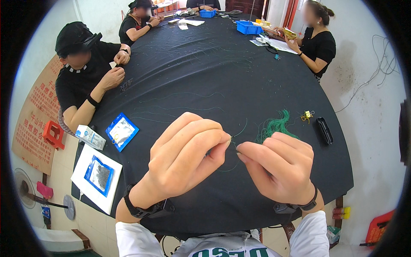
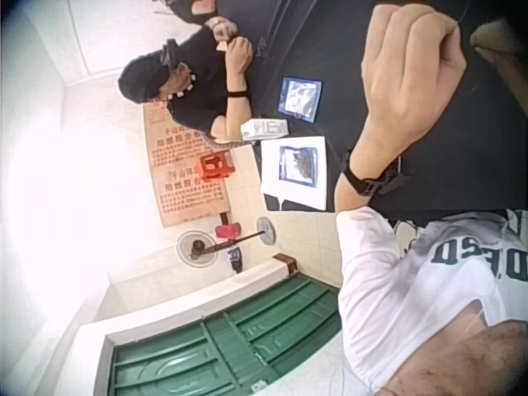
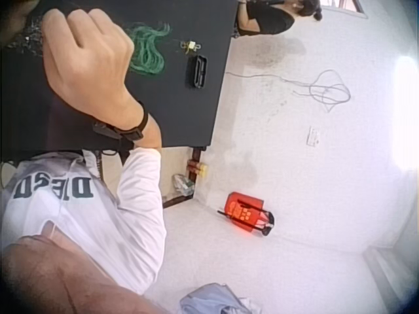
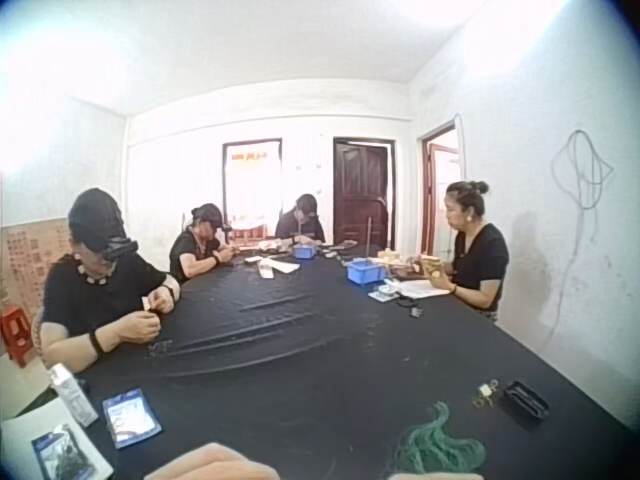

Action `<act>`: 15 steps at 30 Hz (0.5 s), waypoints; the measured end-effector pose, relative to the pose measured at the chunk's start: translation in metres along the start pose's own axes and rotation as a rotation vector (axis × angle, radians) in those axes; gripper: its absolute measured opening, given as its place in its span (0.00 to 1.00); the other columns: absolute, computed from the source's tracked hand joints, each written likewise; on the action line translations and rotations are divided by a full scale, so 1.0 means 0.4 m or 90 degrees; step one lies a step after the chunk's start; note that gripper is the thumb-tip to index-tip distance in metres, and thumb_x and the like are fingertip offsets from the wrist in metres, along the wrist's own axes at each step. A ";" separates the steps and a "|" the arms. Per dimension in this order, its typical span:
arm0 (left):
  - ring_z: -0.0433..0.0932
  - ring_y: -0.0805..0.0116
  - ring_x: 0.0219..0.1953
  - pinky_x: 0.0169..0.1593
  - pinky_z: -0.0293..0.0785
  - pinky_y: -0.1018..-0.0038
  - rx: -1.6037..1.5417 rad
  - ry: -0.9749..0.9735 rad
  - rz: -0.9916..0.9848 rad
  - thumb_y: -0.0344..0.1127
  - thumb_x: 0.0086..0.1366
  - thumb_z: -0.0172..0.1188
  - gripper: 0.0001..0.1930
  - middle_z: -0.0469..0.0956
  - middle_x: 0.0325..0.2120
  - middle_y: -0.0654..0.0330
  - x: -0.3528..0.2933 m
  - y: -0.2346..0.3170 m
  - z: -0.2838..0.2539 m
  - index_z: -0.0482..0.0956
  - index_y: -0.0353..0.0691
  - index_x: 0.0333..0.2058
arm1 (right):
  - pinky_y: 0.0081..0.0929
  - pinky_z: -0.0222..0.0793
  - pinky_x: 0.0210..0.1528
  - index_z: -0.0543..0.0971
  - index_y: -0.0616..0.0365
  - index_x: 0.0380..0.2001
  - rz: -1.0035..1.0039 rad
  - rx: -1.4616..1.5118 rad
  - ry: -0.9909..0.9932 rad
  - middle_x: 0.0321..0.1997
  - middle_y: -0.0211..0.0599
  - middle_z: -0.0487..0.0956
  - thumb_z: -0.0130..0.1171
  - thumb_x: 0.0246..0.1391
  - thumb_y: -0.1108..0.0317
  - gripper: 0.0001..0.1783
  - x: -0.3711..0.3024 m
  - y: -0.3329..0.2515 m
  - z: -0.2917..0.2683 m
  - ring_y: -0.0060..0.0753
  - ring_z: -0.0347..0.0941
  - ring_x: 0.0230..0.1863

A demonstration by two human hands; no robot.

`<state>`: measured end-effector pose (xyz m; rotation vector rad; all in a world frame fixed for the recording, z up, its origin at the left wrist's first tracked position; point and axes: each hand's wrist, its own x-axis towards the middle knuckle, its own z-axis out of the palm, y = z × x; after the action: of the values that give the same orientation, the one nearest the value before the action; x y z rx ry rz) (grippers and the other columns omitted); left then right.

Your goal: The person assembles fishing tackle by hand by picking up small metal hooks from a pile and threading them onto a thin green line, repeating the process with multiple hooks while seated at a table.

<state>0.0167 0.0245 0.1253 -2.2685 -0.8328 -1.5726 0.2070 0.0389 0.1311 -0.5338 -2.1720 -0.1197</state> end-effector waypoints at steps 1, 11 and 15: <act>0.75 0.62 0.24 0.26 0.70 0.74 0.000 0.000 -0.003 0.16 0.42 0.64 0.12 0.77 0.24 0.53 0.000 0.000 0.000 0.76 0.31 0.28 | 0.21 0.55 0.15 0.79 0.58 0.28 0.000 0.000 0.000 0.15 0.26 0.65 0.66 0.34 0.76 0.12 0.002 -0.001 -0.002 0.24 0.61 0.15; 0.75 0.63 0.24 0.26 0.70 0.76 -0.076 -0.050 -0.023 0.17 0.39 0.65 0.12 0.77 0.24 0.54 0.005 0.015 0.001 0.77 0.32 0.26 | 0.17 0.55 0.15 0.82 0.57 0.30 -0.065 -0.055 0.046 0.15 0.25 0.64 0.63 0.24 0.75 0.19 0.010 0.009 -0.031 0.21 0.61 0.15; 0.75 0.60 0.25 0.27 0.72 0.74 -0.110 -0.074 -0.031 0.15 0.38 0.64 0.14 0.75 0.24 0.53 0.010 0.020 -0.003 0.75 0.30 0.27 | 0.17 0.54 0.14 0.82 0.55 0.30 -0.074 -0.053 0.045 0.14 0.23 0.63 0.63 0.24 0.74 0.20 0.013 0.016 -0.034 0.19 0.60 0.15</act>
<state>0.0215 0.0186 0.1301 -2.5000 -0.8153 -1.6039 0.2172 0.0428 0.1429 -0.4433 -2.1352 -0.2892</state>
